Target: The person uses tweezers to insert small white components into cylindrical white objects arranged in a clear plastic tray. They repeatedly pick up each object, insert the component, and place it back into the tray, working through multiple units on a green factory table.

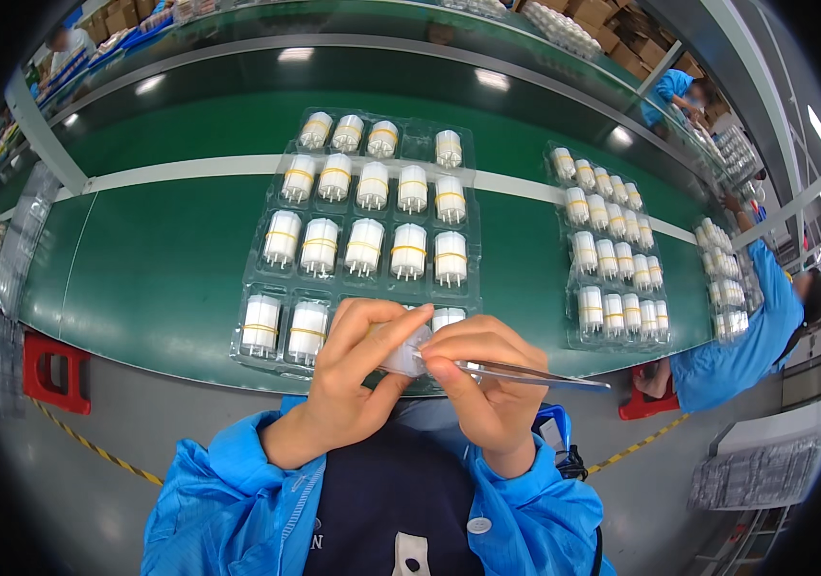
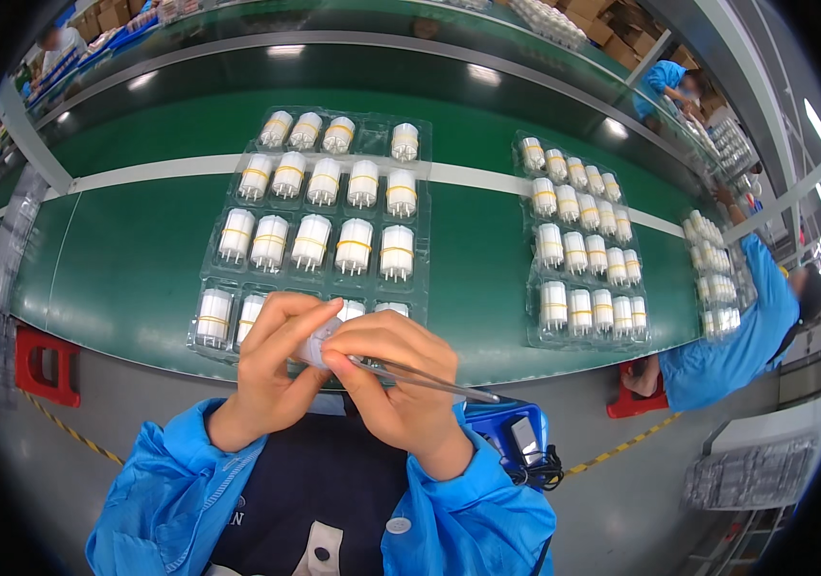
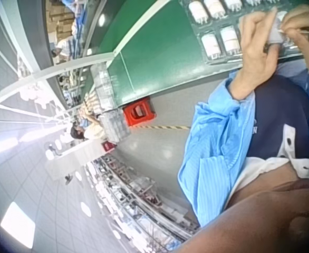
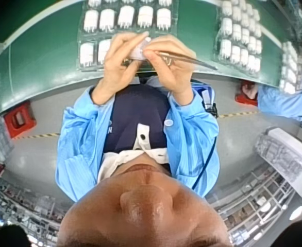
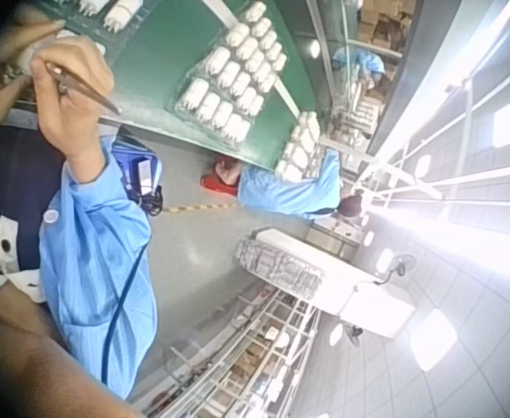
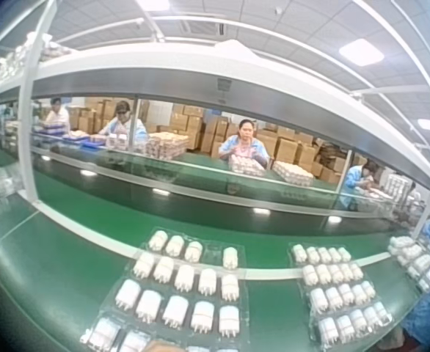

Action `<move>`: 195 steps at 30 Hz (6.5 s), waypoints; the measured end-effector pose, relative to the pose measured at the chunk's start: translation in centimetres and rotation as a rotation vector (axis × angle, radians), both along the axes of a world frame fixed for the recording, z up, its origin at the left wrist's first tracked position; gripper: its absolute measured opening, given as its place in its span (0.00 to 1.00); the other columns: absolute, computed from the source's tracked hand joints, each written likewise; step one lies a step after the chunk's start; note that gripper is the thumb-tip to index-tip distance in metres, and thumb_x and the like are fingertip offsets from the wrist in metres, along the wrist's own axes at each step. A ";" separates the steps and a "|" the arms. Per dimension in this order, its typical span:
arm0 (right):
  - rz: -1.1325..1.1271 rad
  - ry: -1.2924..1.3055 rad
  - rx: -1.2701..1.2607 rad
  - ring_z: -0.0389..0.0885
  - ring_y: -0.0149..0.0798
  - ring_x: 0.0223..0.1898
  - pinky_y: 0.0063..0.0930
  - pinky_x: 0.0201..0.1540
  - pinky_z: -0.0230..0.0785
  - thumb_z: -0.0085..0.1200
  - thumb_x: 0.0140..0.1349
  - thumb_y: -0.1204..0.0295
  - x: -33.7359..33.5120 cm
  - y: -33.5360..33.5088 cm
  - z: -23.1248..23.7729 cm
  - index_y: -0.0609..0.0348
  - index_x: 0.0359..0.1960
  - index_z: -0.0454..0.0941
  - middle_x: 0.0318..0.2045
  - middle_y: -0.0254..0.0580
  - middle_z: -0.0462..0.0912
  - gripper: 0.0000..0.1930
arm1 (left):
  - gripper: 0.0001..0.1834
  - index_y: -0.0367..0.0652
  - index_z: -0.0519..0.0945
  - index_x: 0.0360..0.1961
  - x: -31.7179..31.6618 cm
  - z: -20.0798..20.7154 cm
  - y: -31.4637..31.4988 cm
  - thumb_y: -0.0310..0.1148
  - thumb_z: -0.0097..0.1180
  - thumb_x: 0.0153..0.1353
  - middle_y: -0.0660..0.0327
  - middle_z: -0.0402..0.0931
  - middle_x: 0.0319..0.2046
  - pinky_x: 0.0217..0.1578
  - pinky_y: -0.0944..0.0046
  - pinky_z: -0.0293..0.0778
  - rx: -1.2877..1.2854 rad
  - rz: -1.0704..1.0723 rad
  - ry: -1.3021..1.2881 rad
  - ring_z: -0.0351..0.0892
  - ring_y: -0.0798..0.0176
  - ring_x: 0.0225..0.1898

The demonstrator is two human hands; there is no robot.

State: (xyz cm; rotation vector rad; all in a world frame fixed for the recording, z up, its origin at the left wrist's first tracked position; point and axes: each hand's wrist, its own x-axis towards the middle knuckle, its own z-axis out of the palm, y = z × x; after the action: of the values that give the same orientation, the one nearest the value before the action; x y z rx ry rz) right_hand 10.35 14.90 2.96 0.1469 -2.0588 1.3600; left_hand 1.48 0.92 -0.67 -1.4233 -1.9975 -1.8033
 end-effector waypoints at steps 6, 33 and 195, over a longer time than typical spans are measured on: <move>0.020 0.077 -0.199 0.83 0.40 0.35 0.29 0.39 0.75 0.63 0.54 0.80 0.4 0.5 0.0 0.64 0.33 0.84 0.33 0.47 0.85 0.06 | 0.35 0.36 0.76 0.59 0.1 0.5 -0.7 0.15 0.59 0.43 0.52 0.74 0.45 0.46 0.62 0.73 0.022 -0.230 -0.271 0.75 0.55 0.45; 0.012 0.045 -0.072 0.83 0.39 0.32 0.27 0.35 0.74 0.61 0.55 0.82 0.2 0.4 0.2 0.66 0.33 0.82 0.31 0.49 0.84 0.04 | 0.32 0.31 0.74 0.59 0.0 0.6 -1.2 0.16 0.61 0.48 0.50 0.72 0.45 0.45 0.63 0.74 -0.069 -0.183 -0.093 0.75 0.56 0.47; -0.054 0.087 -0.408 0.81 0.38 0.37 0.28 0.40 0.74 0.58 0.60 0.82 0.2 -1.4 -2.0 0.70 0.37 0.81 0.35 0.52 0.83 0.05 | 0.33 0.33 0.74 0.54 -0.1 -0.4 0.4 0.14 0.62 0.41 0.48 0.73 0.47 0.47 0.51 0.70 0.015 0.029 0.154 0.73 0.43 0.46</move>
State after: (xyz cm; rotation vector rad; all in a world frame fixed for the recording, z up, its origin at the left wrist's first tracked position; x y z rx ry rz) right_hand 10.51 13.47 0.92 -0.0264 -1.6627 1.6746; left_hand 1.34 1.35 -1.06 -1.4722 -1.9153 -1.6385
